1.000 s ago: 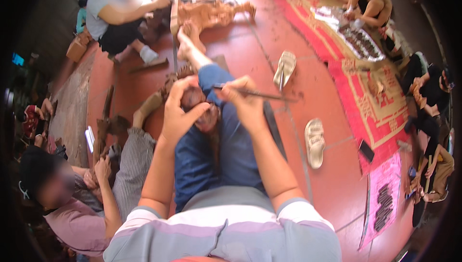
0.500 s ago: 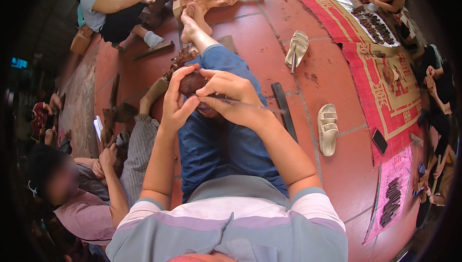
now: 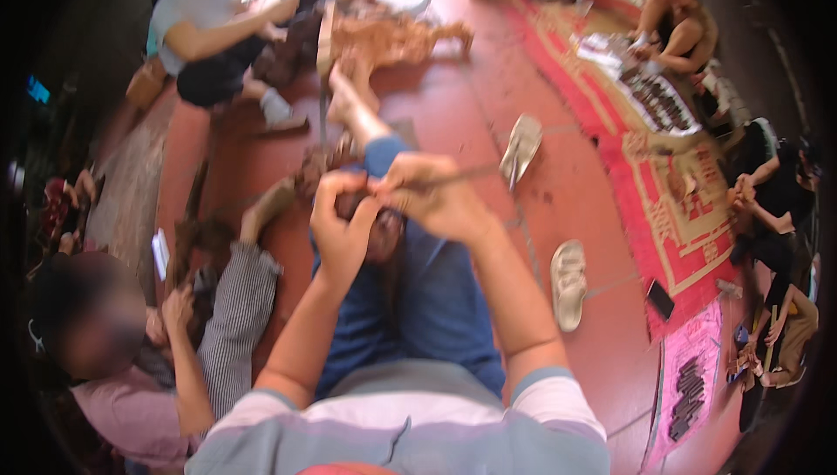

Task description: The person sits on the floor and carves a small wooden object using a chisel. They hold the wood in their left hand and use the chisel in their right hand to shape the piece, occasionally rotating it to access different sides.

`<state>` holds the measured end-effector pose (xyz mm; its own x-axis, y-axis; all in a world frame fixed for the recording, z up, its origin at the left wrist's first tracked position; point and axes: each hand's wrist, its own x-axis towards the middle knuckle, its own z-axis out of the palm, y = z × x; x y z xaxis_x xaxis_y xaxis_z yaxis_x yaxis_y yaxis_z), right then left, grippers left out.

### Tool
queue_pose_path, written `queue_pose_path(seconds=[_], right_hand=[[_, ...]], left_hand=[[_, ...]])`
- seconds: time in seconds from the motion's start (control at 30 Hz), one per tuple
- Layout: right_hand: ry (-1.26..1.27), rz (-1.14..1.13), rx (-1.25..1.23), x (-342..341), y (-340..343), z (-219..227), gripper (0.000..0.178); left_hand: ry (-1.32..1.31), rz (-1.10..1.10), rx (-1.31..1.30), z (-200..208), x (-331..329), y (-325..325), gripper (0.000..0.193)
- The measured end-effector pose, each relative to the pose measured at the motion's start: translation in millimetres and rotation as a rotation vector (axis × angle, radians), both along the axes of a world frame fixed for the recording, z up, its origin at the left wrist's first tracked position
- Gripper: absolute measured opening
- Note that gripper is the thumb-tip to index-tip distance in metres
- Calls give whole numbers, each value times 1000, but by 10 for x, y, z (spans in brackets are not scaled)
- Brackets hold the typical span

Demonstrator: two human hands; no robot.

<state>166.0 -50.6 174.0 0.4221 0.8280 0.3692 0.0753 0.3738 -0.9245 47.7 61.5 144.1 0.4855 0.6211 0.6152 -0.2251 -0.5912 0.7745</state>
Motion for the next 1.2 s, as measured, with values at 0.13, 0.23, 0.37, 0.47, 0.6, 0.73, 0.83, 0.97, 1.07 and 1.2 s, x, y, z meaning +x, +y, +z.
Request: queue_pose_path(seconds=[0.13,0.23,0.37,0.47,0.6,0.73,0.83,0.97,1.07,1.2], right_hand=[[-496,-161,18,32,75,98,5],[-310,-205,100,-3,-20,37,8],[169,-246,108,-83,-154,-28,12],[208,-287,104,-191,-202,-48,11],[148,-239,74,-360,-174,22,12],[-315,-278,-44,-464,-136,157,14],[-734,-309,-102,-571,-22,231,22],[-918,-292,-135,-607,71,379,23],[-874,-248,-172,-300,63,388,21],[-820,-187,-76,-409,55,397,19]], left_hand=[[109,22,-216,23,10,-11,37],[135,-124,-17,44,-132,59,65],[188,-318,-5,148,-105,188,59],[206,-624,17,142,-42,445,53],[266,-690,9,148,-45,536,44],[111,-739,-232,109,-69,418,46],[45,-534,67,-29,-30,430,59],[38,-500,12,-103,-29,413,61],[70,-483,82,-42,-38,433,60],[34,-412,125,-52,-74,410,56]])
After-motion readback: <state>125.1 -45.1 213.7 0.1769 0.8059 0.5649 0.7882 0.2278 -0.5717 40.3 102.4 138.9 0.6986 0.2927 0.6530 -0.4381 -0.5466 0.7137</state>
